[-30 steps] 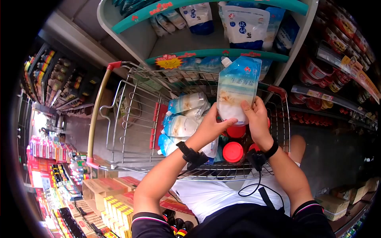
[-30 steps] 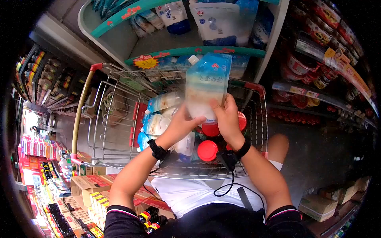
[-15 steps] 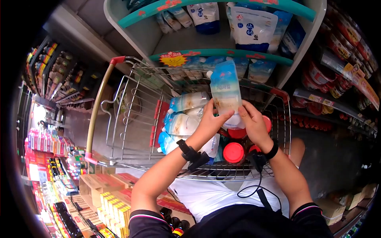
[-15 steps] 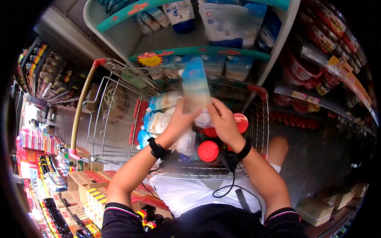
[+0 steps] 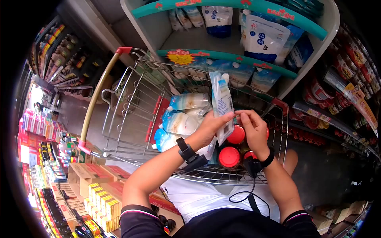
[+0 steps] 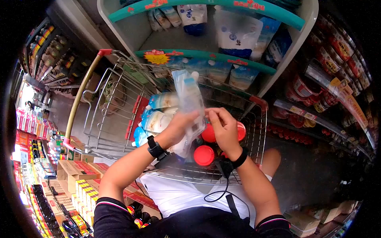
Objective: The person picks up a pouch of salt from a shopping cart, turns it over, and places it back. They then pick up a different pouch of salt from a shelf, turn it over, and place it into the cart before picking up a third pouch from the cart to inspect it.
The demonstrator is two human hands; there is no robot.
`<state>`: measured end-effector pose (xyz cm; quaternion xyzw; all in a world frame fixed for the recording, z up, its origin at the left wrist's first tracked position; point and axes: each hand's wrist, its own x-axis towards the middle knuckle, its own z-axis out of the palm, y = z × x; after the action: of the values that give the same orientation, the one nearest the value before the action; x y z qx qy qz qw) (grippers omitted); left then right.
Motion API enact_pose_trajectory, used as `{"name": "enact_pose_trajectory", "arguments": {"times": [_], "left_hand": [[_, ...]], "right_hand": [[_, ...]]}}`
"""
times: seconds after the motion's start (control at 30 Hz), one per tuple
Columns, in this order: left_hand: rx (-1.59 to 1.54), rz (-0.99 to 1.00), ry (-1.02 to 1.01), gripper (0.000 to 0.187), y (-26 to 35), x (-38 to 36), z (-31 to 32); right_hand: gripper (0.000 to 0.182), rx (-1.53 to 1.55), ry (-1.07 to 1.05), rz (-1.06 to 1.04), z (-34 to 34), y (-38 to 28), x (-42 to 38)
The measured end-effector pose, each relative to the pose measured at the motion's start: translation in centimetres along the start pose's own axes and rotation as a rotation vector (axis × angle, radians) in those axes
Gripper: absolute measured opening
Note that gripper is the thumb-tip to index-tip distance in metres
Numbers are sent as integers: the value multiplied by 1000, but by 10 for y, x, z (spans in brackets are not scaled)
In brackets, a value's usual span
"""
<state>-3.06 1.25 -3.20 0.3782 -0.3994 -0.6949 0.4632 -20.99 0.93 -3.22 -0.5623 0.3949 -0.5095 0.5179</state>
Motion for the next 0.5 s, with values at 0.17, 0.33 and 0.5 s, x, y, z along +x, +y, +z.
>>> {"name": "enact_pose_trajectory", "arguments": {"times": [0.17, 0.33, 0.5], "left_hand": [[-189, -39, -49, 60, 12, -6, 5], [-207, -128, -109, 75, 15, -9, -1], [-217, -51, -155, 65, 18, -14, 6]], "right_hand": [[23, 26, 57, 29, -5, -4, 2], [23, -8, 70, 43, -5, -5, 3], [22, -19, 60, 41, -7, -1, 3]]}}
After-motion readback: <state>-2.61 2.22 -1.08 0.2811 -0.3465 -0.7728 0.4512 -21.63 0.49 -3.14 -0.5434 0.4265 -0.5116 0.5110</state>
